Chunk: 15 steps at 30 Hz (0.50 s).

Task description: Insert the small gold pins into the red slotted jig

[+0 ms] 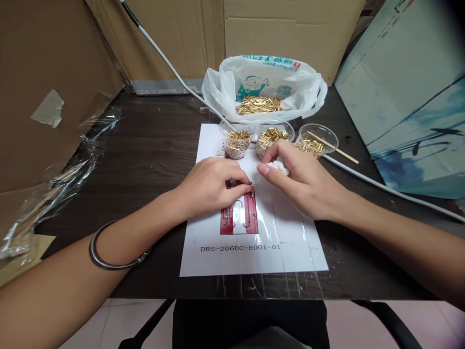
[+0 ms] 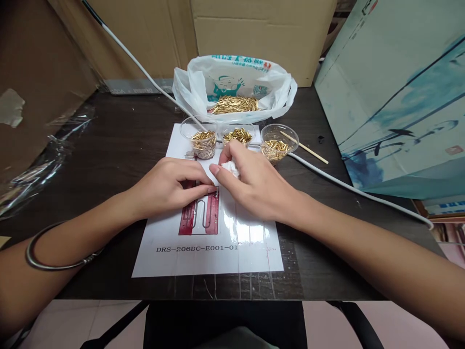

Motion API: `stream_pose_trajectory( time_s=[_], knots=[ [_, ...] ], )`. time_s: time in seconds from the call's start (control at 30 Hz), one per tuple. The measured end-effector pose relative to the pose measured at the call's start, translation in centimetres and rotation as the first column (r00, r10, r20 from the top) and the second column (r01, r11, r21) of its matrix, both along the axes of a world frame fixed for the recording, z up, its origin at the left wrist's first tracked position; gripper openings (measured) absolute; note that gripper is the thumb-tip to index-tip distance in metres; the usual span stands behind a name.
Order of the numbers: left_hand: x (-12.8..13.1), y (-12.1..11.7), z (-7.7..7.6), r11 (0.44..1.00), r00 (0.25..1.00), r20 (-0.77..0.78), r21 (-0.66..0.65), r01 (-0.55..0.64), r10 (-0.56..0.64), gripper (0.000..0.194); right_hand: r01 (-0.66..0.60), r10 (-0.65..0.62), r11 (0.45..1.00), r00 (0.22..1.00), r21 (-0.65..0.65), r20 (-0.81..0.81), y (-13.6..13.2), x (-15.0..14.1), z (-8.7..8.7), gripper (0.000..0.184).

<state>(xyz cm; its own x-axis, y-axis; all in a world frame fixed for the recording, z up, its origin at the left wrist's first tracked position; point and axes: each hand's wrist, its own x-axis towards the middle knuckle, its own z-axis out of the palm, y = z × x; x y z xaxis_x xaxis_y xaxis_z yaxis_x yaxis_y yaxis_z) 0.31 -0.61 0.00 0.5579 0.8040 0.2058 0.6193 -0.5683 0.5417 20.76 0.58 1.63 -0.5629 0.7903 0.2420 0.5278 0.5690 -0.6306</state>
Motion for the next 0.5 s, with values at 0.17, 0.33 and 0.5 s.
stream_pose_trajectory(
  time_s=[0.17,0.33,0.5],
  knots=[
    [0.0,0.0,0.0,1.000,1.000,-0.019,0.009,-0.009,0.009,0.014,-0.056,0.058,0.996,0.998,-0.071,0.024,-0.2,-0.1,-1.4,0.011],
    [-0.1,0.1,0.0,1.000,1.000,-0.020,0.019,-0.007,0.008,0.014,-0.030,0.026,0.998,0.997,-0.058,-0.071,-0.2,-0.3,-2.2,0.013],
    [-0.1,0.1,0.0,1.000,1.000,-0.006,0.006,-0.014,0.014,0.013,-0.008,0.003,0.997,0.998,-0.076,-0.069,0.0,-0.2,-2.7,0.016]
  ],
)
